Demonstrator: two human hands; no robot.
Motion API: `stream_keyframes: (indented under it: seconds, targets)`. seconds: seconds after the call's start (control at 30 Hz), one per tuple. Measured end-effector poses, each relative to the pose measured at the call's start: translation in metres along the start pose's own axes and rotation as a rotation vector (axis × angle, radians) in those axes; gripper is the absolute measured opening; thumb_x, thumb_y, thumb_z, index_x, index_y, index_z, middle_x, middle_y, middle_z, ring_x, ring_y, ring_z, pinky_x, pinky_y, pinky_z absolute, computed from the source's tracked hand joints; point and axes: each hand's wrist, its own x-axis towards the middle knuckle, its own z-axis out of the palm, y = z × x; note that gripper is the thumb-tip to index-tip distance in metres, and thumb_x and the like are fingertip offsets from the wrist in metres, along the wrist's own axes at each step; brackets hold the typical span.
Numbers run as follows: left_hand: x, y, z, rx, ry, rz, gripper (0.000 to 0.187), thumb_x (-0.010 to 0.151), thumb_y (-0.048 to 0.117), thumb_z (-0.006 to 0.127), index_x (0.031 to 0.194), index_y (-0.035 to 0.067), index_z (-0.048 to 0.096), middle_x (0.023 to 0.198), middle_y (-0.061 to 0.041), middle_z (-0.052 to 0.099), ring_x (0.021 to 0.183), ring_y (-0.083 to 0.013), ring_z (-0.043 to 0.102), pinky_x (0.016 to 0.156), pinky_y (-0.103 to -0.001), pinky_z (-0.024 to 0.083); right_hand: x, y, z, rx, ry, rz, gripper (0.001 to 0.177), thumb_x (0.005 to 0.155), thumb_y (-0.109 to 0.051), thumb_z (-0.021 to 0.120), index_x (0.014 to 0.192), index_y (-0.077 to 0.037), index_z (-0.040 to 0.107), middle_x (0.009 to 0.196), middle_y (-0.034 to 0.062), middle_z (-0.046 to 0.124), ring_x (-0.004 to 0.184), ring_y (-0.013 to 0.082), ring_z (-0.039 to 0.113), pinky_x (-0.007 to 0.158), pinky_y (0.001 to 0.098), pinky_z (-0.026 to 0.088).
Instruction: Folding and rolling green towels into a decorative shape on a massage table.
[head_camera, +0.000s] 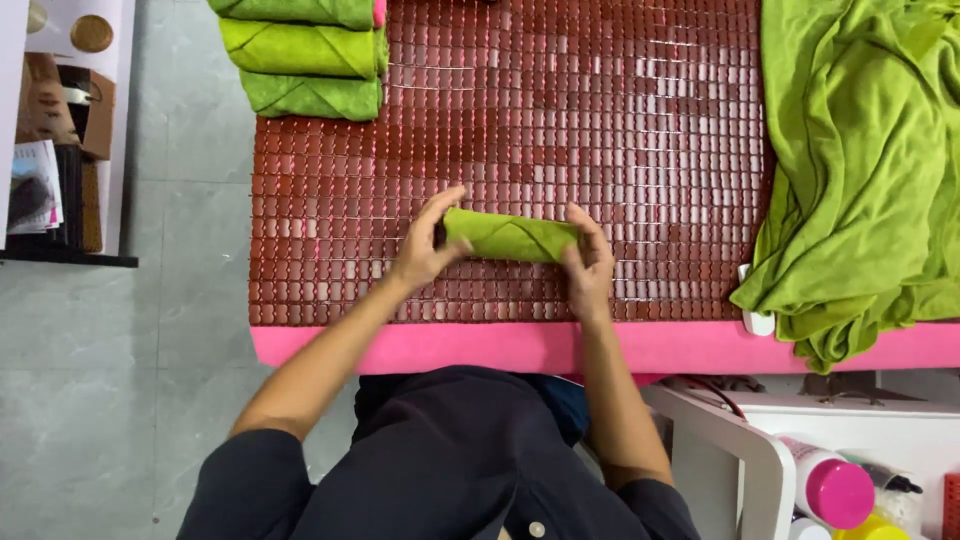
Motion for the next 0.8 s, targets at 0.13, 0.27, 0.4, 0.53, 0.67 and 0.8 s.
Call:
stream_keyframes:
  seconds: [0.13, 0.27, 0.4, 0.53, 0.67, 0.8]
  targets:
    - [-0.001, -0.012, 0.054, -0.159, 0.311, -0.046, 0.068, 0.108, 0.062, 0.041, 0.140, 0.006, 0.062, 0.147, -0.022, 0.054, 0.141, -0.0431, 0.046, 0.123, -0.059, 0.030, -0.006, -0.003, 0.053, 0.038, 0.452, 0.101, 0.029, 0.106, -0.021, 0.067, 0.130, -0.004, 0.065, 0.131, 0.0160, 0.069, 0.127, 0.0273, 0.063, 0.113, 0.0432, 0.044]
    - [0.002, -0.002, 0.042, -0.238, 0.442, -0.072, 0.067, 0.110, 0.060, 0.037, 0.136, 0.005, 0.065, 0.136, -0.019, 0.062, 0.135, -0.0373, 0.054, 0.119, -0.051, 0.034, -0.001, -0.007, 0.042, 0.111, 0.467, 0.153, 0.022, 0.107, -0.027, 0.066, 0.121, -0.011, 0.068, 0.125, 0.0090, 0.070, 0.125, 0.0204, 0.062, 0.113, 0.0393, 0.042]
    - [0.000, 0.010, 0.038, -0.237, 0.297, -0.072, 0.085, 0.105, 0.070, 0.034, 0.153, 0.001, 0.047, 0.155, -0.027, 0.049, 0.147, -0.0478, 0.041, 0.126, -0.062, 0.023, -0.004, -0.008, 0.035, 0.172, 0.344, 0.136, 0.041, 0.109, -0.030, 0.054, 0.143, -0.006, 0.058, 0.149, 0.0186, 0.058, 0.144, 0.0309, 0.049, 0.122, 0.0462, 0.033]
    - [0.003, 0.001, 0.021, -0.160, 0.187, -0.045, 0.087, 0.102, 0.068, 0.042, 0.162, 0.005, 0.036, 0.159, -0.023, 0.049, 0.150, -0.0431, 0.040, 0.124, -0.060, 0.026, -0.005, -0.018, 0.014, -0.041, -0.010, 0.165, 0.089, 0.085, -0.040, 0.083, 0.160, -0.010, 0.045, 0.156, 0.0234, 0.047, 0.142, 0.0408, 0.049, 0.120, 0.0557, 0.034]
    - [0.005, -0.027, -0.034, 0.058, 0.166, -0.130, 0.081, 0.104, 0.063, 0.044, 0.162, 0.008, 0.037, 0.162, -0.022, 0.044, 0.150, -0.0429, 0.038, 0.122, -0.062, 0.030, 0.007, -0.033, -0.003, -0.615, -0.255, 0.025, 0.093, 0.067, -0.023, 0.097, 0.151, -0.020, 0.057, 0.150, 0.0241, 0.050, 0.136, 0.0512, 0.054, 0.115, 0.0591, 0.043]
    - [0.015, -0.084, -0.070, 0.685, 0.379, 0.010, 0.041, 0.107, 0.040, 0.064, 0.133, 0.008, 0.068, 0.140, -0.013, 0.063, 0.135, -0.0357, 0.056, 0.109, -0.054, 0.040, 0.032, -0.012, 0.004, -0.588, -0.199, 0.002, 0.070, 0.070, -0.009, 0.094, 0.134, -0.018, 0.068, 0.131, 0.0106, 0.061, 0.122, 0.0402, 0.066, 0.103, 0.0506, 0.053]
